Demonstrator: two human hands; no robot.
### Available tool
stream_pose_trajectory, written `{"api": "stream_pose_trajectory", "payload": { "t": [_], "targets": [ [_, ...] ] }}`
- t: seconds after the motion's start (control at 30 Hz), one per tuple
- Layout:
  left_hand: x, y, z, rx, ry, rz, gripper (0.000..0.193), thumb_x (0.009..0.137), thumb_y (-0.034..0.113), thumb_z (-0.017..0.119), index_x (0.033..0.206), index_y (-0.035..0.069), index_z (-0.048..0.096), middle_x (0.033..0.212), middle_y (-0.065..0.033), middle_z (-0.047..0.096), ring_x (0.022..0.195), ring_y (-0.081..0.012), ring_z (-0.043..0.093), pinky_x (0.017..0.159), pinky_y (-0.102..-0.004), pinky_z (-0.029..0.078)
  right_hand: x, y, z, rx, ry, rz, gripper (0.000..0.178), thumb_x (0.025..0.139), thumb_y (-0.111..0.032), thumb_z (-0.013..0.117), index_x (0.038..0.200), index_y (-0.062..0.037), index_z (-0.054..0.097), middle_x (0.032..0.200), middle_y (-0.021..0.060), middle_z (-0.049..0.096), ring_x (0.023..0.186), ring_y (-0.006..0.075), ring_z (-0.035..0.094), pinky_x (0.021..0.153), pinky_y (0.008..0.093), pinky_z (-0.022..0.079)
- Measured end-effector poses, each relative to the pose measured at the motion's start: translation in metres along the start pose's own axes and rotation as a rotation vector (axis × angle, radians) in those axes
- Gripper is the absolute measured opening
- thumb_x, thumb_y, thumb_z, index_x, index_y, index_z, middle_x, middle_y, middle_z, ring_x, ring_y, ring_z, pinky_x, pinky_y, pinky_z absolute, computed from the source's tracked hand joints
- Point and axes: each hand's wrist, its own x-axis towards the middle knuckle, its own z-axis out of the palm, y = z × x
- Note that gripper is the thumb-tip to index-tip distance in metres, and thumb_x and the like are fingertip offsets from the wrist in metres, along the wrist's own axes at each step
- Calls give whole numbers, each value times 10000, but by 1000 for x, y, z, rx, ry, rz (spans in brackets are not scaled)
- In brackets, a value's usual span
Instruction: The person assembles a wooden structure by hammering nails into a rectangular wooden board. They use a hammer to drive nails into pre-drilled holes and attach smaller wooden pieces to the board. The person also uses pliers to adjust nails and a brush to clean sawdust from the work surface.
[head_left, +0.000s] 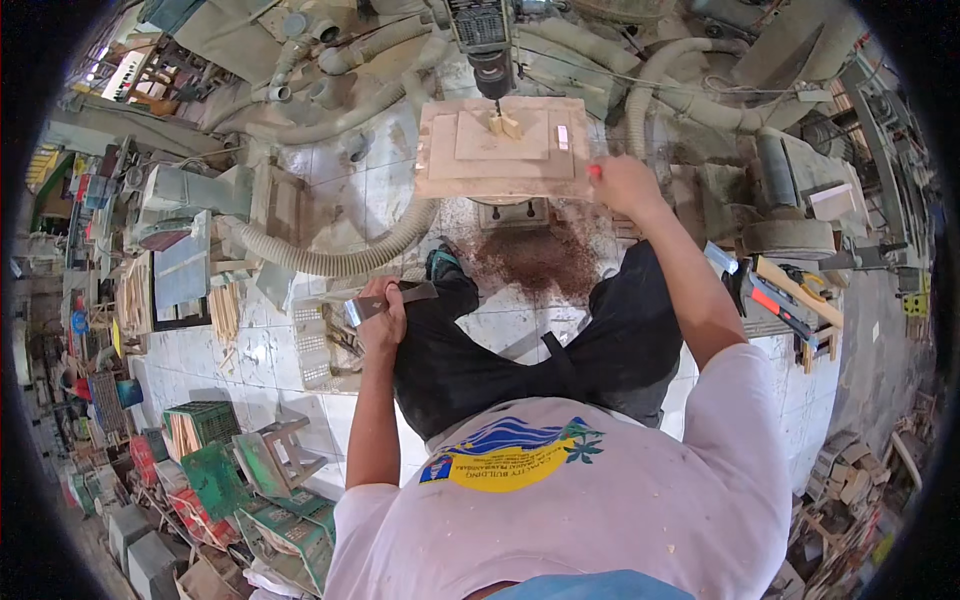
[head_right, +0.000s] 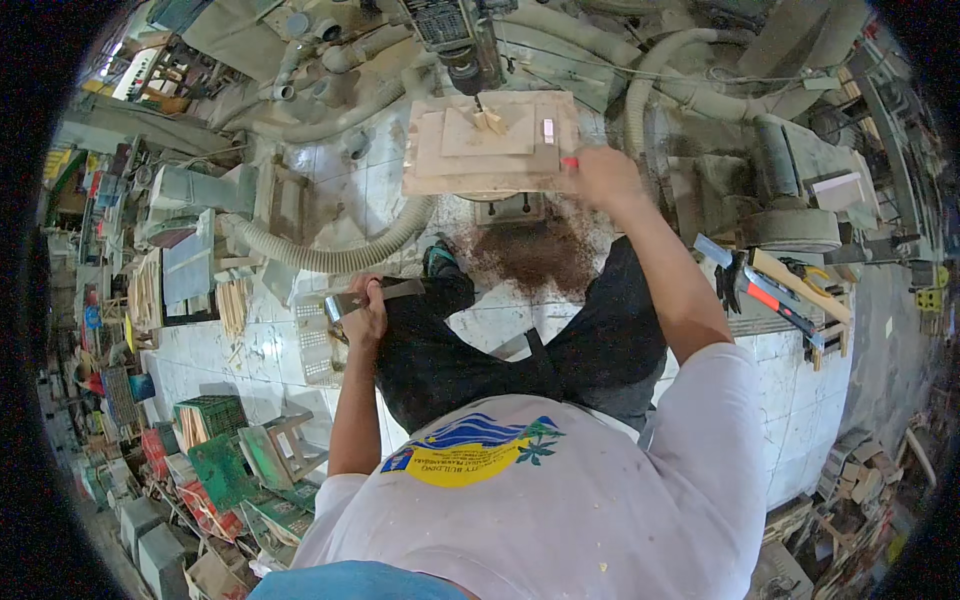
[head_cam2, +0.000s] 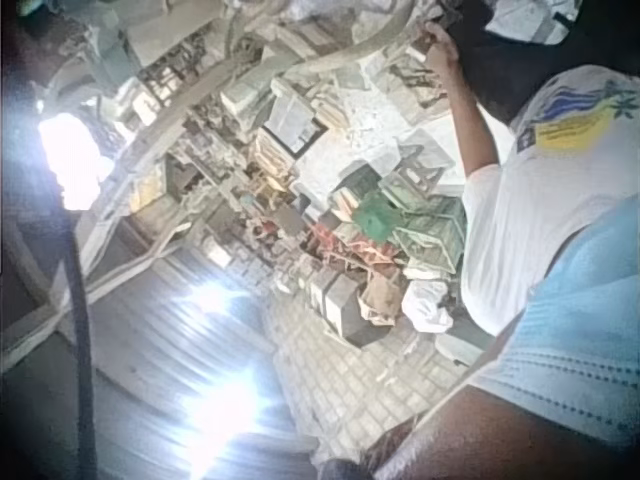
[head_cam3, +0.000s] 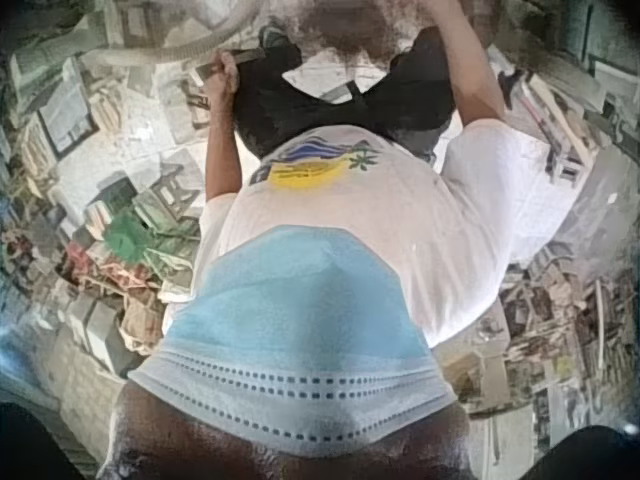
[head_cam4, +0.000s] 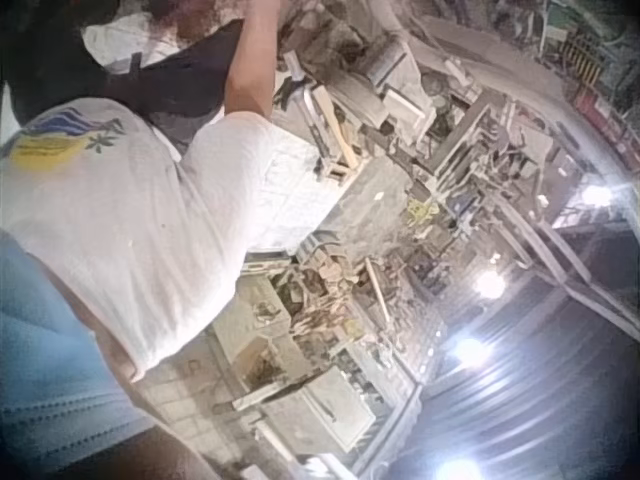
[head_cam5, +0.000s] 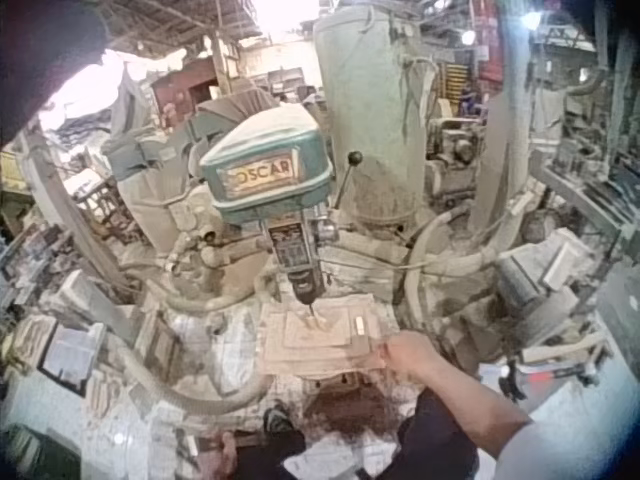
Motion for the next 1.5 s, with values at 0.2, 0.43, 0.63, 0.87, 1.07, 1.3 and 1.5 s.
{"api": "stream_pose_trajectory", "payload": {
  "t": [0.2,0.43,0.63,0.87,1.07,1.3,1.5],
  "targets": [
    [7,19,3,-4,-10,78,244,952,226,489,966,62,670,893,-150,663,899,-383,627,822,-474,455,18,-91,16,253,40,-293,242,897,-271,620,1111,-190,701,1014,175,709,929,367,681,799,503,544],
    [16,33,2,101,-30,146,290,970,295,479,955,74,667,890,-139,660,922,-369,623,845,-469,415,52,-149,70,340,-16,-447,233,884,-253,604,1079,-170,700,1093,137,692,1109,341,635,924,477,513],
    [23,40,10,87,-36,177,249,949,259,496,947,78,668,881,-136,650,899,-366,617,826,-474,421,-8,-31,12,224,-35,-196,257,895,-311,553,997,-132,706,928,205,702,924,407,672,817,517,539],
    [46,72,41,-197,-120,160,287,972,258,514,1011,37,693,1018,-139,704,965,-370,628,868,-432,484,-47,62,-2,224,267,105,280,933,-357,580,1033,-144,731,918,203,714,882,424,679,798,502,546],
    [63,103,66,-248,-365,246,474,1028,430,410,1147,65,688,1020,-172,703,1038,-365,642,949,-424,475,-27,33,6,764,388,114,324,976,-350,586,955,-54,716,721,109,701,661,264,678,637,393,522],
    [100,138,112,120,-1032,416,739,1011,623,222,1180,75,689,1030,-268,683,1027,-429,639,943,-499,492,72,-22,30,1157,201,243,357,1006,-339,584,912,-8,680,669,39,642,554,109,592,524,284,463],
    [99,99,192,-6,-1166,428,567,969,528,397,1090,80,721,1142,-164,701,1070,-391,649,935,-471,508,82,-43,32,756,574,-1,259,1013,-242,588,965,-12,694,720,34,652,581,101,589,566,249,463]
  ]
}}
